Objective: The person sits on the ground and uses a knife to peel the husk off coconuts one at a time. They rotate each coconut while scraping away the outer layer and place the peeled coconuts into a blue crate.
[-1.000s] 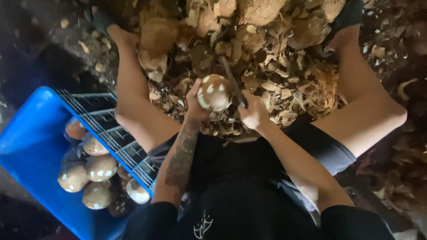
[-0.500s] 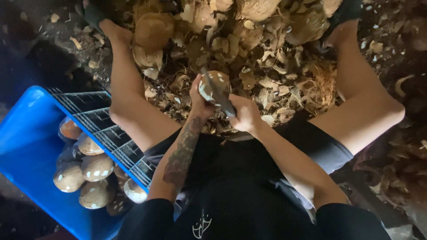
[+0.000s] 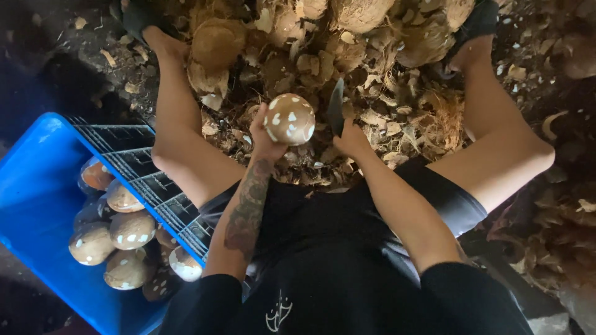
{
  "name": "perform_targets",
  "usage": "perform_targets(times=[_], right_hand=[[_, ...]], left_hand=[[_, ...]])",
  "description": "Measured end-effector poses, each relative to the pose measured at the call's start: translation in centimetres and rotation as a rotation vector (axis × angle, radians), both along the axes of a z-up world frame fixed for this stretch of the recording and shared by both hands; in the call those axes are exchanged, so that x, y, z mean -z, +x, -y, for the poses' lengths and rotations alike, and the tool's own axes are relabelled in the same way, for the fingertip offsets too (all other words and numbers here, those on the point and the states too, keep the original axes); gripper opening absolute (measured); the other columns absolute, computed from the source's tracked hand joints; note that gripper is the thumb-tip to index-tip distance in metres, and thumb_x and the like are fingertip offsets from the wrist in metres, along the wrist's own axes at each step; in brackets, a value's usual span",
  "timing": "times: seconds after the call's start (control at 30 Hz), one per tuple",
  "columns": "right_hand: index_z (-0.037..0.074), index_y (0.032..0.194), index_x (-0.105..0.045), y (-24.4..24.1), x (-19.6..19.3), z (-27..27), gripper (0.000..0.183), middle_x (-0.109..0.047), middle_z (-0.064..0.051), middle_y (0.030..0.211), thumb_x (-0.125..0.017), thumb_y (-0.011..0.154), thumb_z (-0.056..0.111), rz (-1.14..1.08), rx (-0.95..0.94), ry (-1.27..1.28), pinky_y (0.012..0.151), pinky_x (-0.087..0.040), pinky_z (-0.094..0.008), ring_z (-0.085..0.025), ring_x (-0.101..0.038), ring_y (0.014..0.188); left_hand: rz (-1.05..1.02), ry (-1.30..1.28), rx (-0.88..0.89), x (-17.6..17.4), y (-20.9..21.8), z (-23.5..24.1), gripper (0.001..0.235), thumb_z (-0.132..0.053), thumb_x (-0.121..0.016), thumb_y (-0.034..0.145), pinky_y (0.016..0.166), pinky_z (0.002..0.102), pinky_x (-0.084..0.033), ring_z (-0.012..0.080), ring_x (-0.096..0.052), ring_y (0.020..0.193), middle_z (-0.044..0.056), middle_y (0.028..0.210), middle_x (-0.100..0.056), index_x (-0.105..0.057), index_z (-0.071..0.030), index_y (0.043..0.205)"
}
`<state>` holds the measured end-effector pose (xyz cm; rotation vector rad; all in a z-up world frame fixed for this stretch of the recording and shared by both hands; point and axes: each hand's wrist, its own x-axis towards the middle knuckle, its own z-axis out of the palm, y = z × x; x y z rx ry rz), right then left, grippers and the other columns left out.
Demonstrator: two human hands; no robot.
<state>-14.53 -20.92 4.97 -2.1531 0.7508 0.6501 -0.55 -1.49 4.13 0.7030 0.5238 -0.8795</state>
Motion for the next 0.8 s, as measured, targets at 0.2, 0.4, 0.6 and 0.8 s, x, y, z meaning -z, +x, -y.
perform_targets(times=[0.2, 0.4, 0.6, 0.8], right_hand=[[-0.009, 0.162, -0.024, -0.5, 11.7, 3.2, 0.099, -0.05, -0.035, 0.15, -0.074, 0.083, 0.022, -0.166, -0.082, -0.091, 0.098, -0.049, -0.077, -0.061, -0.05, 0.135], [-0.007, 0.134, -0.049, 0.7, 6.2, 2.2, 0.065, -0.053, -0.033, 0.138, -0.071, 0.074, 0.007, -0.075, 0.202, -0.101, 0.102, -0.052, -0.068, -0.058, -0.058, 0.127], [0.006, 0.122, -0.068, 5.1, -1.8, -0.1, 0.033, -0.071, -0.019, 0.111, -0.061, 0.097, 0.026, 0.209, 0.237, 0.029, 0.097, -0.052, -0.056, -0.042, -0.067, 0.114], [0.01, 0.131, -0.067, 7.2, 0.1, -4.4, 0.04, -0.069, -0.022, 0.131, -0.06, 0.101, 0.035, 0.294, 0.259, 0.186, 0.112, -0.045, -0.05, -0.04, -0.061, 0.13]], left_hand=[[-0.182, 0.33, 0.159, 2.2, -1.2, -1.4, 0.079, -0.062, -0.082, 0.071, 0.097, 0.066, -0.051, 0.0461, -0.065, 0.122, 0.02, 0.135, -0.068, -0.068, -0.018, 0.135], [-0.092, 0.403, 0.249, 7.2, 0.4, -1.6, 0.082, -0.059, -0.086, 0.072, 0.102, 0.067, -0.049, 0.0467, -0.061, 0.128, 0.021, 0.138, -0.064, -0.065, -0.014, 0.136], [-0.021, 0.315, 0.193, 4.5, -1.4, 0.5, 0.08, -0.059, -0.089, 0.076, 0.103, 0.064, -0.052, 0.0456, -0.063, 0.128, 0.022, 0.14, -0.063, -0.066, -0.017, 0.141], [0.178, 0.285, 0.056, 13.0, -0.7, 2.3, 0.091, -0.071, -0.073, 0.092, 0.119, 0.06, -0.038, 0.0351, -0.049, 0.148, 0.018, 0.156, -0.054, -0.048, -0.014, 0.159]])
